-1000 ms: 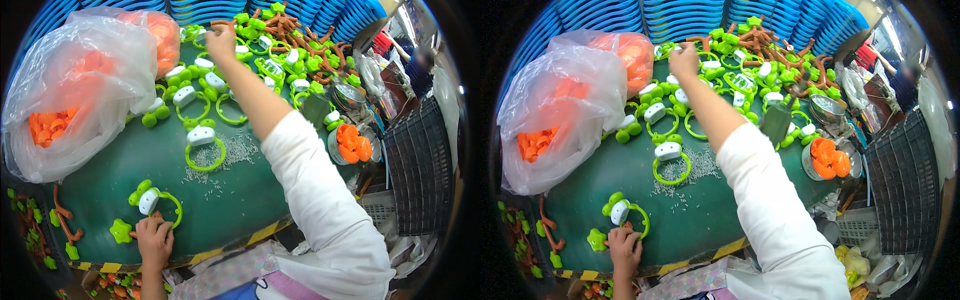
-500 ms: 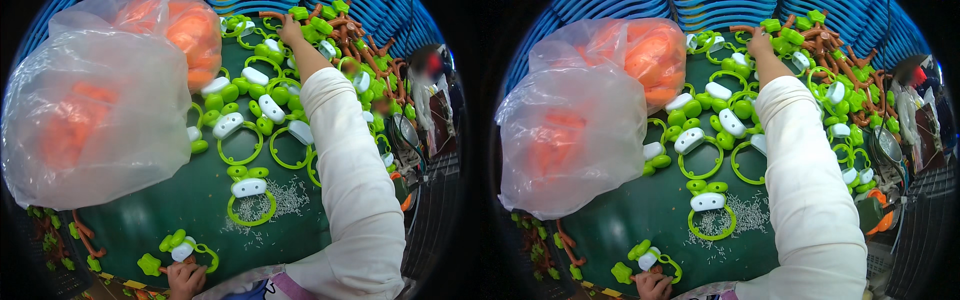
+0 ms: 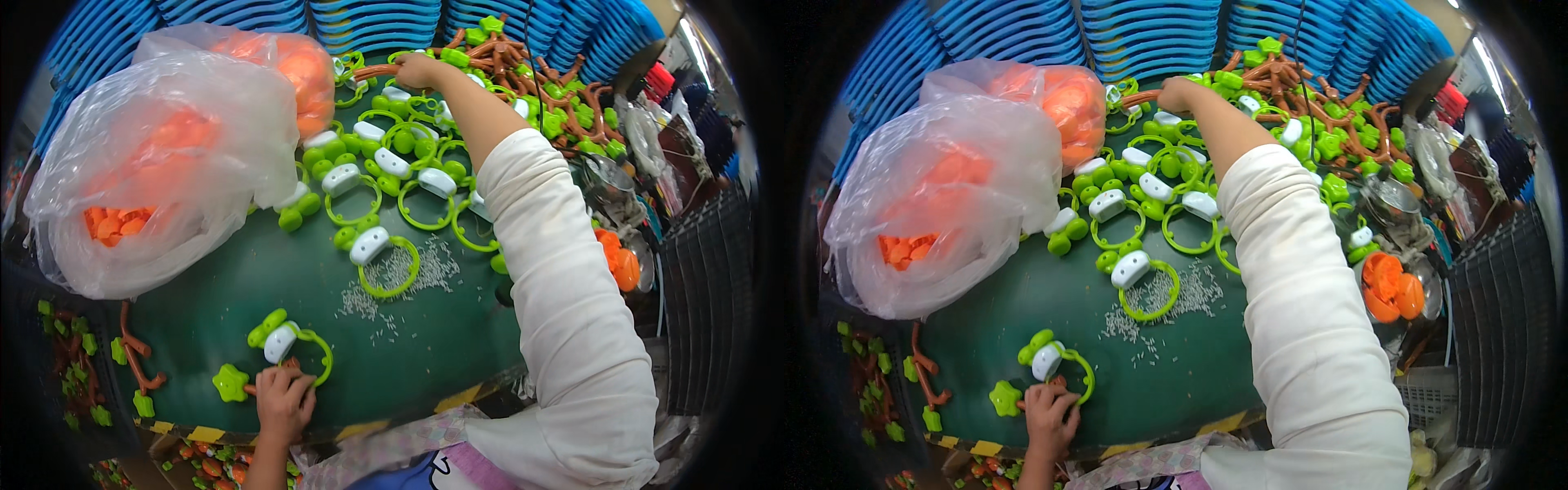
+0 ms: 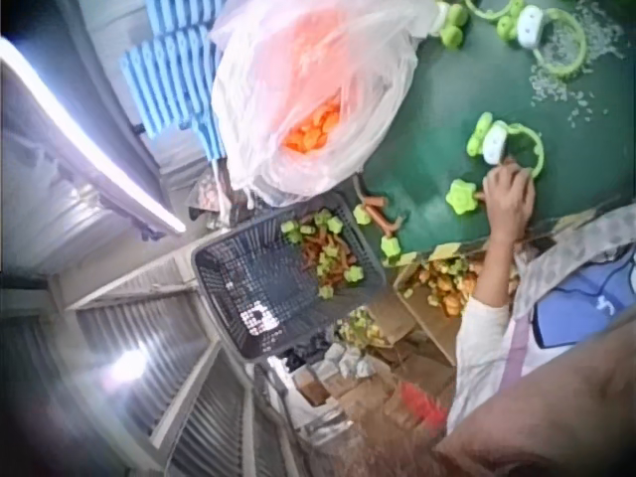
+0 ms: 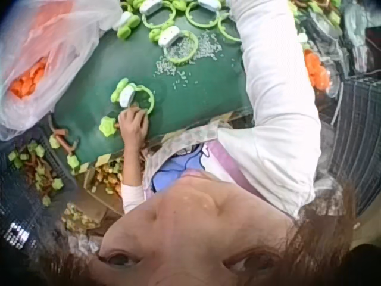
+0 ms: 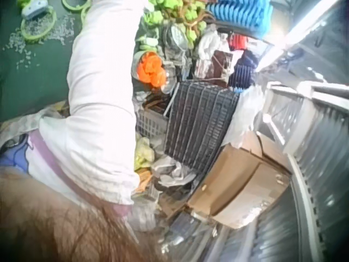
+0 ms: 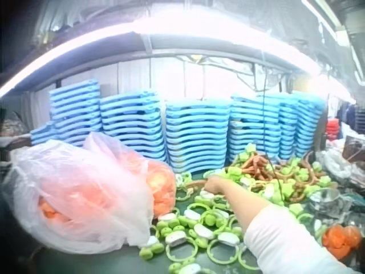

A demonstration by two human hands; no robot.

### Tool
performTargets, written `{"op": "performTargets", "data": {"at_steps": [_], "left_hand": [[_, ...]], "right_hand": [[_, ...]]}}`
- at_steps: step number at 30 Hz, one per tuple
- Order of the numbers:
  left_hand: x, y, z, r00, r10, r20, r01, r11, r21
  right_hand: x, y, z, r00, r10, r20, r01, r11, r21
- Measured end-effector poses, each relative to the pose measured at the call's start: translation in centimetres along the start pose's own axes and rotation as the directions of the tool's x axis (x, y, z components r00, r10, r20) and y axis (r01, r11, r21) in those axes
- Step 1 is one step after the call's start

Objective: The person assembles small plastic toys by inserting orange and green parts into a white base, then uses a power drill to fasten screws. The person repeats this process for multiple toy units on a green workbench.

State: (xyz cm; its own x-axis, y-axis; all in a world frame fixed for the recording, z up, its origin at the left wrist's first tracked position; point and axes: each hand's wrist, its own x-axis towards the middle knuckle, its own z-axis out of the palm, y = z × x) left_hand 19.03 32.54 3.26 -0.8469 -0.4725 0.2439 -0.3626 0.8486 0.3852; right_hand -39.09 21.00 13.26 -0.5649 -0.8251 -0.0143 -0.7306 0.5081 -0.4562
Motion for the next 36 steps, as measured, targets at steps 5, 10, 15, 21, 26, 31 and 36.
{"op": "performTargets", "data": {"at_steps": [5, 10, 15, 21, 26, 31, 36], "left_hand": [[-0.5, -0.3, 0.0, 0.996, 0.081, -0.034, -0.082, 0.996, -0.032], [-2.1, 0.8, -0.2, 0.941, 0.033, -0.338, -0.092, 0.983, -0.160], [-0.7, 4.6, -2.0, 0.807, 0.148, -0.571, -0.373, 0.878, -0.300], [-2.6, 5.8, -3.8, 0.800, 0.184, -0.571, -0.358, 0.910, -0.208], [-3.1, 7.9, -5.2, 0.854, 0.140, -0.501, -0.300, 0.920, -0.253], [-3.1, 8.1, -6.3, 0.938, -0.061, -0.343, -0.178, 0.762, -0.622], [-1.7, 6.7, -5.9, 0.969, -0.140, -0.204, -0.126, 0.430, -0.894]], "right_hand": [[-11.2, -7.2, -2.8, 0.982, -0.103, 0.159, 0.112, 0.993, -0.047], [-28.2, -10.9, 0.4, 0.786, -0.573, 0.231, 0.550, 0.819, 0.164], [-41.5, -11.3, 5.0, 0.663, -0.636, 0.395, 0.277, 0.698, 0.660], [-44.3, -11.9, 9.2, 0.654, -0.755, 0.042, 0.720, 0.639, 0.271], [-43.7, -14.4, 11.9, 0.412, -0.909, 0.062, 0.850, 0.408, 0.334], [-43.1, -15.4, 10.4, 0.340, -0.799, 0.496, 0.225, 0.581, 0.782], [-44.3, -15.1, 11.0, 0.341, -0.820, 0.460, -0.415, 0.308, 0.856]]}}
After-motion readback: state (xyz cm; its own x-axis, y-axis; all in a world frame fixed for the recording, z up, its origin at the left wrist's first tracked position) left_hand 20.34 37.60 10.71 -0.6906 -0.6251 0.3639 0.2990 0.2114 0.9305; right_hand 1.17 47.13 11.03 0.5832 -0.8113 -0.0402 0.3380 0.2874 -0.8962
